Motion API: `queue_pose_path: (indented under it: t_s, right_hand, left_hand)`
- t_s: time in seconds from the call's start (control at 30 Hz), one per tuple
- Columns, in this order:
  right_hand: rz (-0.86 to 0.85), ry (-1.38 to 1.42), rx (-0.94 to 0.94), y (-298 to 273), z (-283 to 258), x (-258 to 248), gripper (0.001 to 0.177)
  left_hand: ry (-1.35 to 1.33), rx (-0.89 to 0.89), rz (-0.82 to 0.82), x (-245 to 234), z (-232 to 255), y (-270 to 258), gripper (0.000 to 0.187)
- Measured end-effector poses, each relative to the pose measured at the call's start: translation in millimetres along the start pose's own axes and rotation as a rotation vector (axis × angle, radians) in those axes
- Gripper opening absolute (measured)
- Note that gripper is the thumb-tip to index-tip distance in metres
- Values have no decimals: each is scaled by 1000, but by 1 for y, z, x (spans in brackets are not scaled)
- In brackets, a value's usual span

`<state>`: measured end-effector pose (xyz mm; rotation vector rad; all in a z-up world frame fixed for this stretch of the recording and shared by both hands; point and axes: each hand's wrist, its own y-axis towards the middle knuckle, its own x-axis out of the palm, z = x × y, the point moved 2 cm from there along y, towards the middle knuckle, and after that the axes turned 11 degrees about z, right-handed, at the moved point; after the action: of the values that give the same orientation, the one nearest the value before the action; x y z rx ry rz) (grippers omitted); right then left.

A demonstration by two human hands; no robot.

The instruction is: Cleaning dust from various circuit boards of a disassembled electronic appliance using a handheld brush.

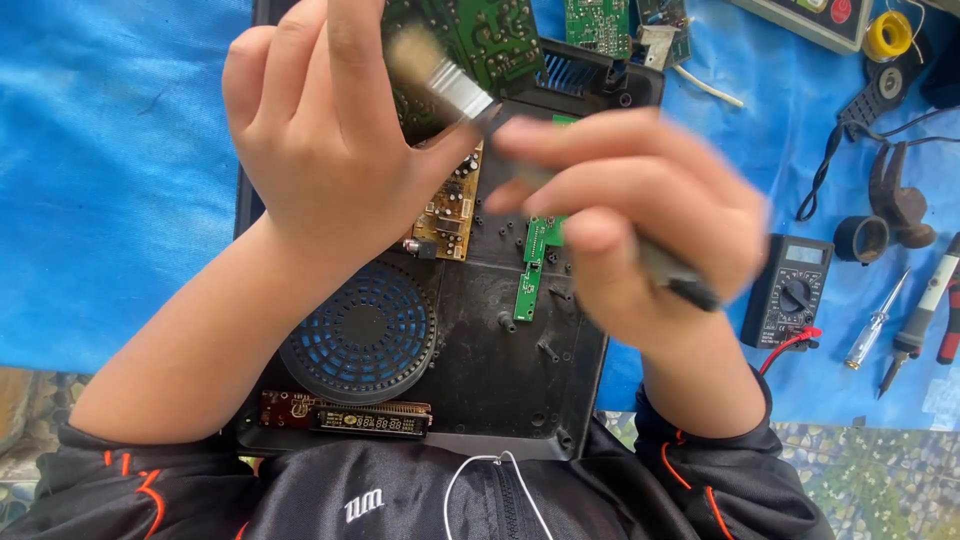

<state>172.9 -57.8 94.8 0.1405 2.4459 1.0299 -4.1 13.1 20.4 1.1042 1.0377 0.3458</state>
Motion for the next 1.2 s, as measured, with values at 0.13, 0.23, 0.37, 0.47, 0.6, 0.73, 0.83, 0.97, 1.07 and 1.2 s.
queue_pose_path:
  t_s: [0.13, 0.23, 0.37, 0.47, 0.6, 0.73, 0.83, 0.97, 1.07, 1.2]
  right_hand:
    - [-115, 43, -6, -2, 2, 9, 31]
    - [127, -94, -59, -2, 9, -3, 46]
    - [141, 119, 124, -7, 15, 5, 50]
    - [-60, 135, 78, -4, 8, 12, 33]
    - [163, -42, 16, -2, 13, 4, 48]
    - [-101, 190, 138, -3, 5, 15, 36]
    - [55, 33, 34, -2, 10, 11, 44]
    - [211, -3, 83, -2, 13, 8, 50]
    - [7, 168, 71, -2, 8, 15, 43]
    - [64, 75, 39, 0, 13, 5, 42]
  left_hand:
    - [-75, -48, 7, 0, 0, 2, 75]
    - [15, 4, -22, 5, -6, -5, 82]
    - [14, 14, -29, 5, -5, -5, 86]
    - [-53, -58, -8, 5, -5, -4, 74]
    - [-10, 4, -13, 4, -7, -3, 83]
    - [-38, -40, 27, 3, -3, -2, 79]
    - [-20, 7, 12, 4, -5, -2, 78]
    - [-38, 1, 2, 3, -8, -2, 81]
    - [-105, -66, 3, 2, -5, 0, 79]
    - [-84, -11, -3, 2, -4, -1, 69]
